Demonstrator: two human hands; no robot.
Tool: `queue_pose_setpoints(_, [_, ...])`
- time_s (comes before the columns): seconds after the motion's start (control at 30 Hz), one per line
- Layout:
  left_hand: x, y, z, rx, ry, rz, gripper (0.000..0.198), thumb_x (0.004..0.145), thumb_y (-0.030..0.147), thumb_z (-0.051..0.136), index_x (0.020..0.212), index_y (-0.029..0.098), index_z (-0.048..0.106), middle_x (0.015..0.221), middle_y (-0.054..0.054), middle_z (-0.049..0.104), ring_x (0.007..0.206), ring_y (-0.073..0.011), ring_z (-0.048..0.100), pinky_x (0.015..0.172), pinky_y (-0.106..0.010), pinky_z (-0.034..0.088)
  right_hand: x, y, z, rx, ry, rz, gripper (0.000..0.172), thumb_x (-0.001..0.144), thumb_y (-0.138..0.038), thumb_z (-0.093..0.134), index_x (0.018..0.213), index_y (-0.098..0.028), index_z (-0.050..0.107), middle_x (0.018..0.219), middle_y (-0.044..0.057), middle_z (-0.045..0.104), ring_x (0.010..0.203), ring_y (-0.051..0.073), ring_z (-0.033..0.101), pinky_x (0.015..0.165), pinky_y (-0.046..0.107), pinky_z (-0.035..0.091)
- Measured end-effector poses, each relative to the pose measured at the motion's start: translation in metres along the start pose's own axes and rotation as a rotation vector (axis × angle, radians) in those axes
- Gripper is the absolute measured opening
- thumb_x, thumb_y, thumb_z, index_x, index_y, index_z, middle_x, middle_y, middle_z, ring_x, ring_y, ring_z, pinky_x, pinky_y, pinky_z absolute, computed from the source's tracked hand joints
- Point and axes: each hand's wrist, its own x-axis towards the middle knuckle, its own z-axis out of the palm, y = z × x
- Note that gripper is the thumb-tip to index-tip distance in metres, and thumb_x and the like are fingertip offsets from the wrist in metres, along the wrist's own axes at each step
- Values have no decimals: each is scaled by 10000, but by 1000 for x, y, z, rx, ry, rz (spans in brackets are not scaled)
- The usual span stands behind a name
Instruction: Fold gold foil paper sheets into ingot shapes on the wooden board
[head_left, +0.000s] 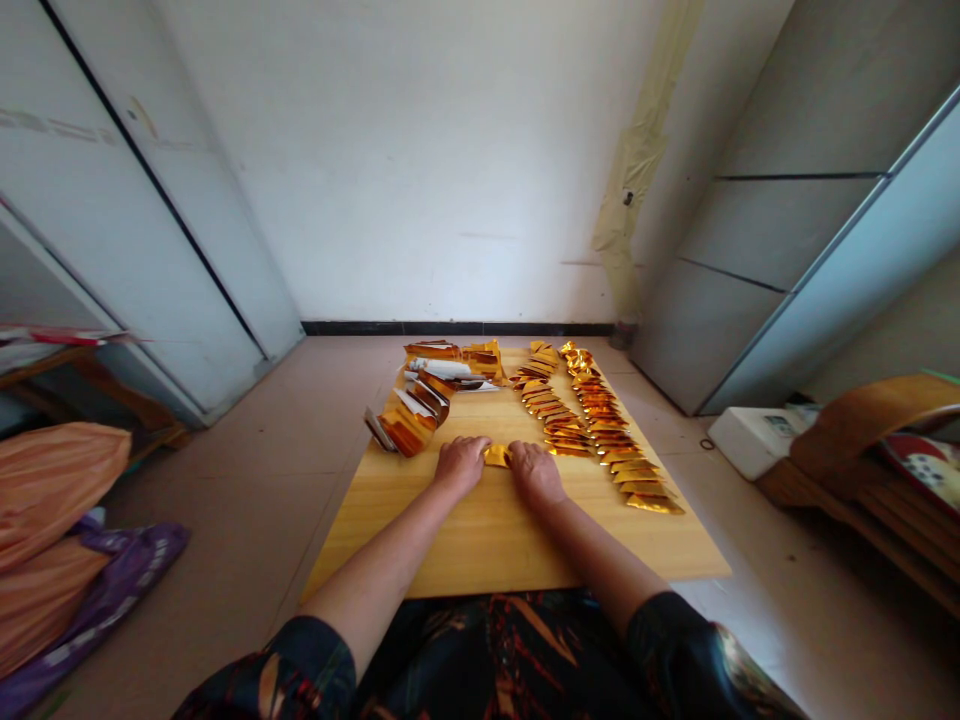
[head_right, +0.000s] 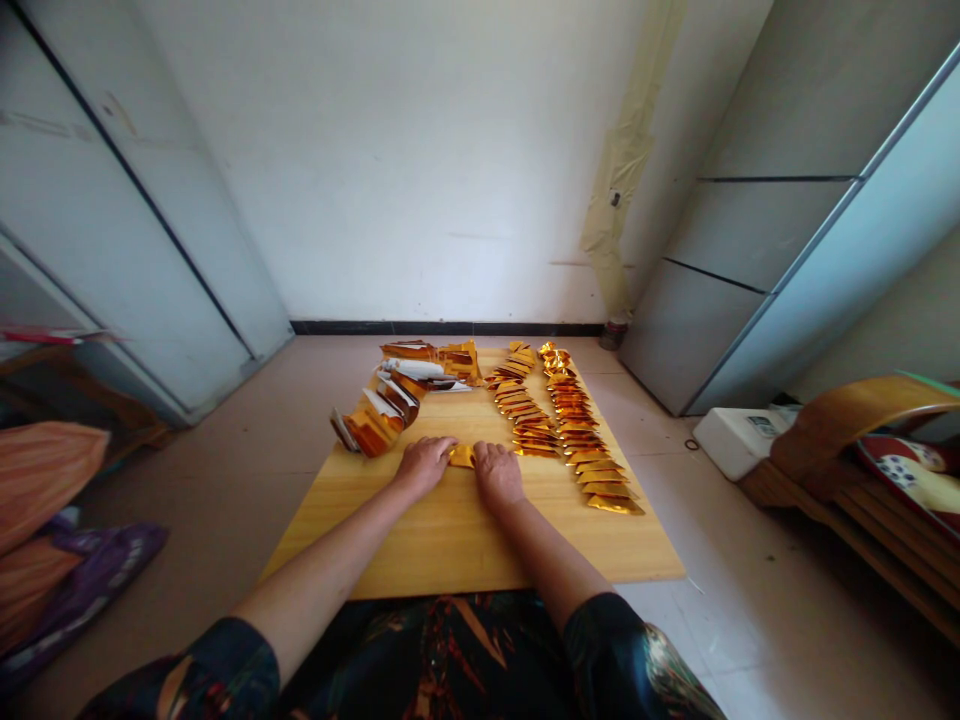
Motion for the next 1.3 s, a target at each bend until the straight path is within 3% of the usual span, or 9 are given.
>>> queue_pose_setpoints(0.37, [4,4,-2,60,-14,-15,291,854,131,432,1079,256,566,967,-41,697,922,-201,613,789,-328,410,1,1,-2,-49,-18,-62,154,958,-262,441,943,-190,576,920,70,642,892,197,562,718,290,346])
queue_pose_setpoints(0.87, [-6,-18,0,-85,7,185,267,814,131,523,984,280,665,983,-3,680,976,-191,569,840,-338,387,-2,0,-1,-53,-16,-70,173,965,-277,426,992,-213,585,936,65,628,892,201,537,734,298,335])
queue_pose_setpoints(1.3, [-4,-28,24,-138,235,376,327,754,19,482,921,187,707,801,-56,636,819,-181,534,764,-310,442,-4,-1,-11,-90,-70,-97,205,969,-230,381,1018,-203,578,979,75,609,916,199,520,751,298,331])
